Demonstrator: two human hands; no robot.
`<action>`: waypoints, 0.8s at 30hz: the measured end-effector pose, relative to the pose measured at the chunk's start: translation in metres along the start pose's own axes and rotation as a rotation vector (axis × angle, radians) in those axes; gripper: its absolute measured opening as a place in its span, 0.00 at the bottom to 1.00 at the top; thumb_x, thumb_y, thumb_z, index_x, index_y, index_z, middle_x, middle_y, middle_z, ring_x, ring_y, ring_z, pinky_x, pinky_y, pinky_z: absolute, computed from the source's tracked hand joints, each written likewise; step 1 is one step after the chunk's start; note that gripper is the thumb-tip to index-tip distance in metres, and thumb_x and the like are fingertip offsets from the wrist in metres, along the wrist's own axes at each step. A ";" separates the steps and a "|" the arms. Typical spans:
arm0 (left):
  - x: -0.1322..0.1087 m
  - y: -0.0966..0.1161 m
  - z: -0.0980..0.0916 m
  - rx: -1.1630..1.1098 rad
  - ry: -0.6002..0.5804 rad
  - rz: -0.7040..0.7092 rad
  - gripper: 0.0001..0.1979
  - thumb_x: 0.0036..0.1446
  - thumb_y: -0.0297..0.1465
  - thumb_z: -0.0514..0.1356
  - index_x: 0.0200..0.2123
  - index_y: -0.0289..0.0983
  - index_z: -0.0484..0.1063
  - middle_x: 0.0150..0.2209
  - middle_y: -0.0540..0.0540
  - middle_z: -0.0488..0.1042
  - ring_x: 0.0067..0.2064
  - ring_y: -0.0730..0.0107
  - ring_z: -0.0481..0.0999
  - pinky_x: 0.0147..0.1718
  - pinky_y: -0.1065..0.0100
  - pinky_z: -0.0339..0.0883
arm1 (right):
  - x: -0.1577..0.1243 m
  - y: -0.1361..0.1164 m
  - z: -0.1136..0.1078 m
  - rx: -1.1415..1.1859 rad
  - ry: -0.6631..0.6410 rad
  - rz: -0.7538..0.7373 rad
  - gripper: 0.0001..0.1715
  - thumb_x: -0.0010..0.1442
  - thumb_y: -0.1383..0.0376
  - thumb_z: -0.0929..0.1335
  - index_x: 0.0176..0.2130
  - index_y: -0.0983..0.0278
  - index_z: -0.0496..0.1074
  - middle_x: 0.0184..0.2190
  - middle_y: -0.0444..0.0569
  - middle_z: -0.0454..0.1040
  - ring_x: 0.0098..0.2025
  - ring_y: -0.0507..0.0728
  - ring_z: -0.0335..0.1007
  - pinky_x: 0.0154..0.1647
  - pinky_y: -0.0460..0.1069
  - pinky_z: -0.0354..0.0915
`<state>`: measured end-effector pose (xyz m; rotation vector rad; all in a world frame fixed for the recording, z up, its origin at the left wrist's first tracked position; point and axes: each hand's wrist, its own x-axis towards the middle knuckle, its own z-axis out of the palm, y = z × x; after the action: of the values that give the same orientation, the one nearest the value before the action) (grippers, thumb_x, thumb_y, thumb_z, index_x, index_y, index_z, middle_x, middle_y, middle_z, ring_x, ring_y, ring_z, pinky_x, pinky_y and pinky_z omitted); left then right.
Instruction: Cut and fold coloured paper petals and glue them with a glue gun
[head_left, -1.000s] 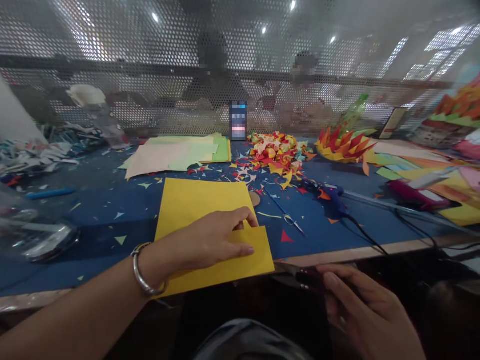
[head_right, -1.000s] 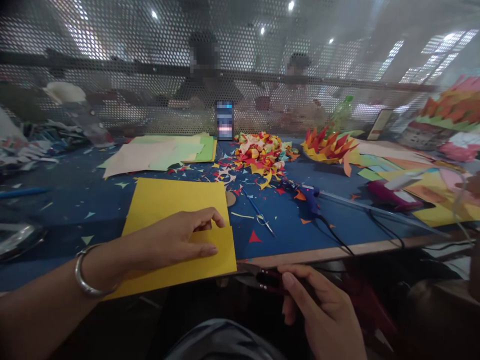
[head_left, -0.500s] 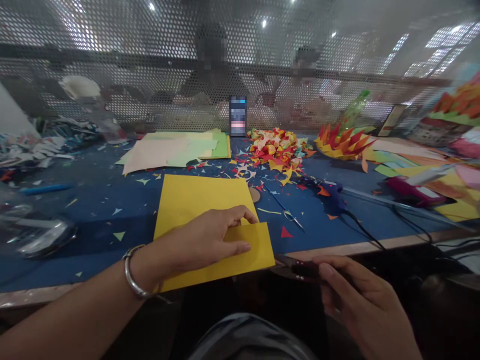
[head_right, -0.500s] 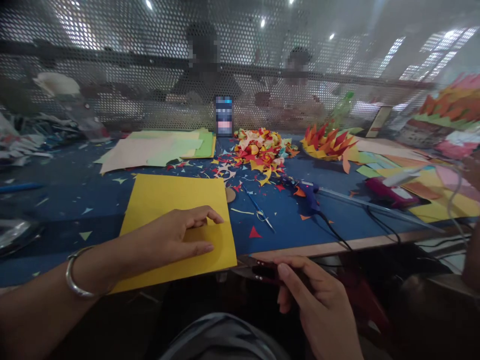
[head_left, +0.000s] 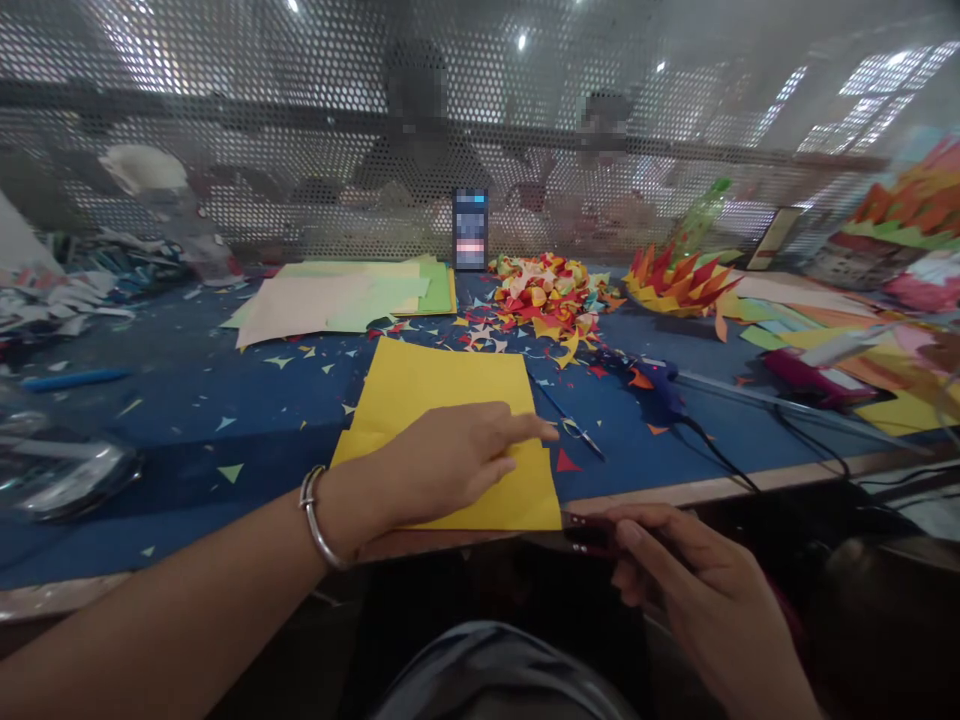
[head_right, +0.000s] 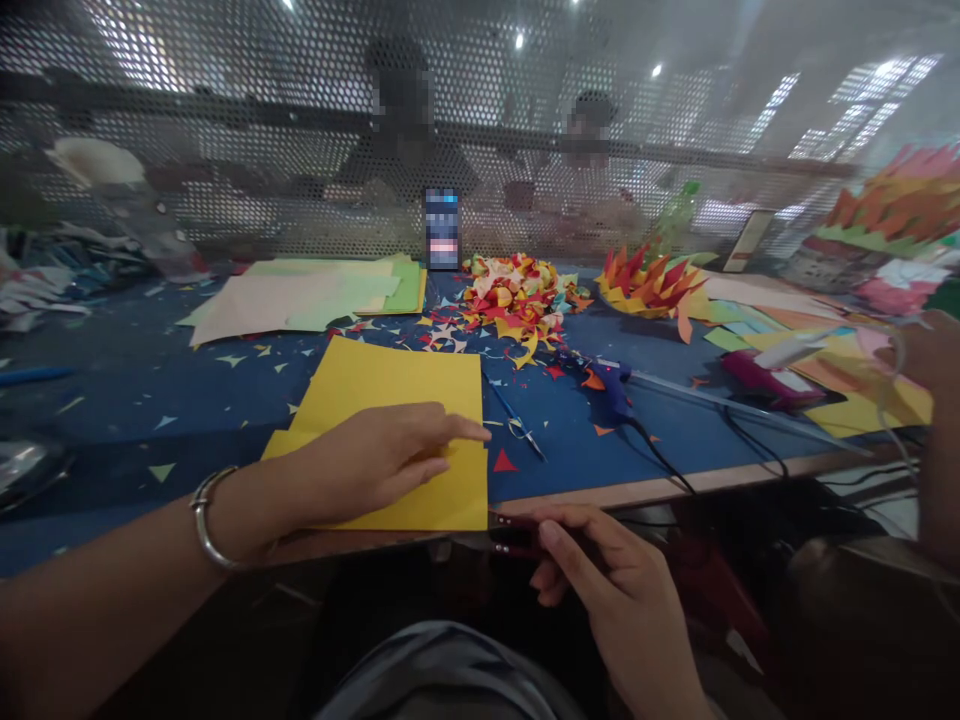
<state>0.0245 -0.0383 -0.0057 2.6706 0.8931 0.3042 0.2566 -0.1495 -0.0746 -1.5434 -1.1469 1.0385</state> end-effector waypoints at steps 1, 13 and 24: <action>-0.001 -0.002 0.004 0.045 0.000 0.020 0.19 0.65 0.31 0.50 0.58 0.49 0.64 0.42 0.45 0.71 0.42 0.64 0.71 0.41 0.64 0.65 | -0.001 0.001 -0.001 -0.006 -0.002 0.003 0.19 0.54 0.52 0.71 0.37 0.66 0.76 0.19 0.47 0.74 0.20 0.52 0.69 0.23 0.44 0.66; -0.010 -0.017 0.022 0.103 -0.073 0.121 0.22 0.67 0.44 0.42 0.61 0.53 0.60 0.68 0.48 0.51 0.67 0.62 0.50 0.64 0.57 0.43 | -0.006 -0.002 -0.009 -0.109 -0.101 0.101 0.23 0.55 0.51 0.70 0.41 0.66 0.75 0.14 0.41 0.65 0.14 0.47 0.56 0.14 0.41 0.53; -0.008 -0.016 0.021 0.047 -0.107 0.107 0.22 0.67 0.45 0.41 0.62 0.56 0.57 0.69 0.54 0.44 0.69 0.63 0.44 0.65 0.55 0.36 | -0.007 -0.002 -0.006 -0.237 -0.117 -0.003 0.22 0.56 0.51 0.68 0.40 0.65 0.77 0.13 0.39 0.62 0.15 0.47 0.53 0.16 0.43 0.51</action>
<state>0.0160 -0.0360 -0.0315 2.7540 0.7366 0.1644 0.2609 -0.1574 -0.0705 -1.6809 -1.3938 1.0315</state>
